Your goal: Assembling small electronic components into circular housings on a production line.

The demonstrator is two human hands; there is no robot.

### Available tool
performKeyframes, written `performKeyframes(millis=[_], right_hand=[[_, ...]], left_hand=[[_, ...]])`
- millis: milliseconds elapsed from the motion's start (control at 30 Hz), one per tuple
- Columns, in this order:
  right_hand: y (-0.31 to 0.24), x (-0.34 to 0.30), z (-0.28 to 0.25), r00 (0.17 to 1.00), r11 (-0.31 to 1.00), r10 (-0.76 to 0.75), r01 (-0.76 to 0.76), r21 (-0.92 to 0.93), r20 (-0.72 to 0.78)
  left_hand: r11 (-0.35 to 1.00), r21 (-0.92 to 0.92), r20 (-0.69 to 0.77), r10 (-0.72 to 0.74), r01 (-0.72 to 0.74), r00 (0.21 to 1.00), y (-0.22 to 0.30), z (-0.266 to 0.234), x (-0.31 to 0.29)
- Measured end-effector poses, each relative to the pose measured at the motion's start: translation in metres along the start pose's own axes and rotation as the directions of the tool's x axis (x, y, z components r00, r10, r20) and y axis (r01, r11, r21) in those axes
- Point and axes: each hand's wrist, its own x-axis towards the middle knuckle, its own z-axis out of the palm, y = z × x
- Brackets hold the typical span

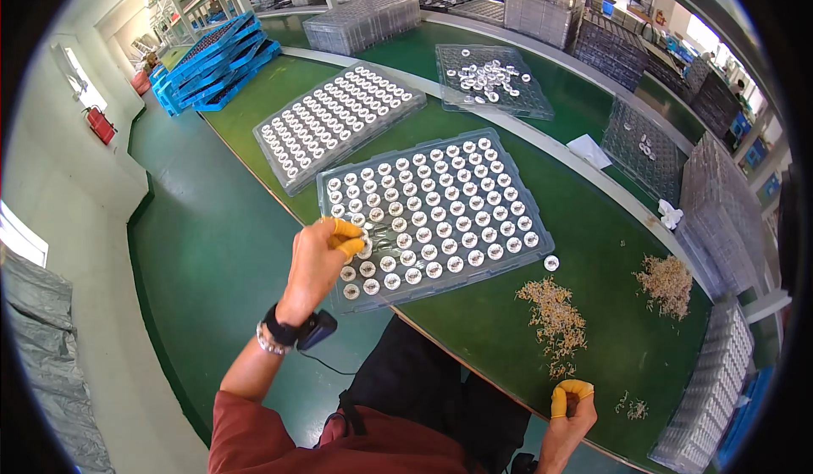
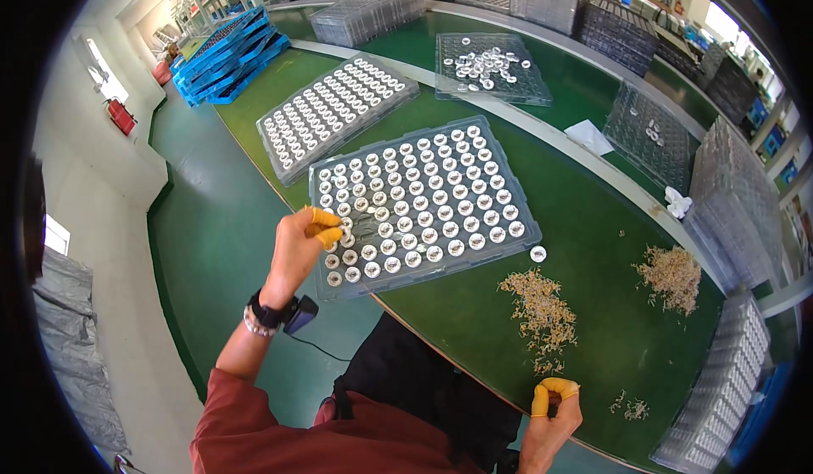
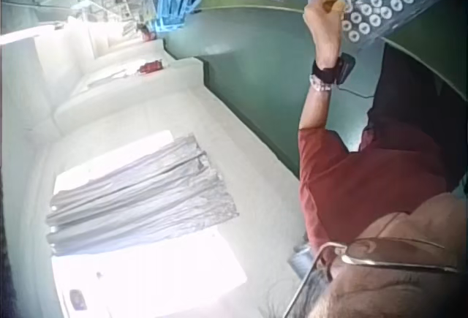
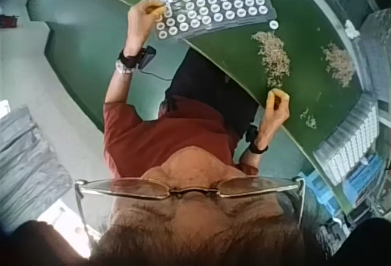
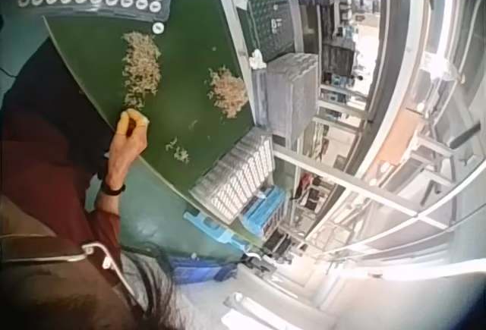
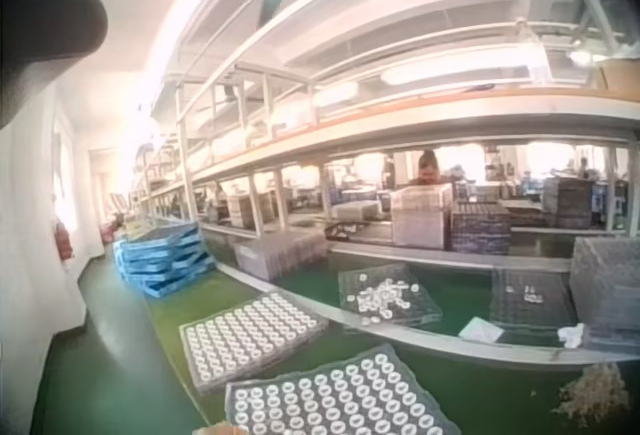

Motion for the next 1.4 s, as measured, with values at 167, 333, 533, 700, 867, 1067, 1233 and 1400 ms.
performKeyframes(millis=[167, 333, 533, 700, 867, 1067, 1233, 1400], right_hand=[[0.001, -0.001, 0.007, 0.999, 0.998, 0.039, -0.038, 0.058, -0.015], [0.0, -0.003, 0.01, 0.996, 0.999, -0.022, 0.025, 0.033, -0.089], [0.005, -0.005, 0.009, 0.996, 0.999, -0.036, 0.039, 0.035, -0.079], [0.006, -0.006, 0.008, 0.996, 0.997, -0.02, 0.026, 0.068, -0.091], [0.007, -0.004, 0.007, 0.996, 0.997, -0.047, 0.052, 0.064, -0.081], [0.005, -0.008, 0.006, 0.989, 0.994, -0.107, 0.109, 0.014, -0.104], [0.001, -0.005, 0.009, 0.978, 0.983, -0.18, 0.181, 0.004, -0.103], [-0.007, -0.009, 0.01, 1.0, 0.911, -0.029, 0.024, 0.411, 0.005]], left_hand=[[0.967, 0.24, 0.096, 0.066, -0.088, 0.993, 0.004, 0.011, 0.034], [0.932, 0.341, 0.205, 0.058, -0.127, 0.977, -0.001, 0.02, 0.048], [0.935, 0.315, 0.125, 0.13, -0.163, 0.984, -0.004, 0.012, 0.042], [0.941, 0.301, 0.194, 0.101, -0.157, 0.976, 0.008, 0.014, 0.021], [0.835, 0.401, 0.29, 0.273, -0.376, 0.917, 0.0, 0.021, 0.005], [0.894, 0.298, 0.314, 0.238, -0.334, 0.919, 0.008, 0.025, 0.0], [0.942, 0.251, 0.204, 0.173, -0.222, 0.964, 0.011, 0.027, -0.012], [0.969, -0.245, 0.239, 0.068, -0.007, 0.969, 0.028, 0.032, -0.045]])
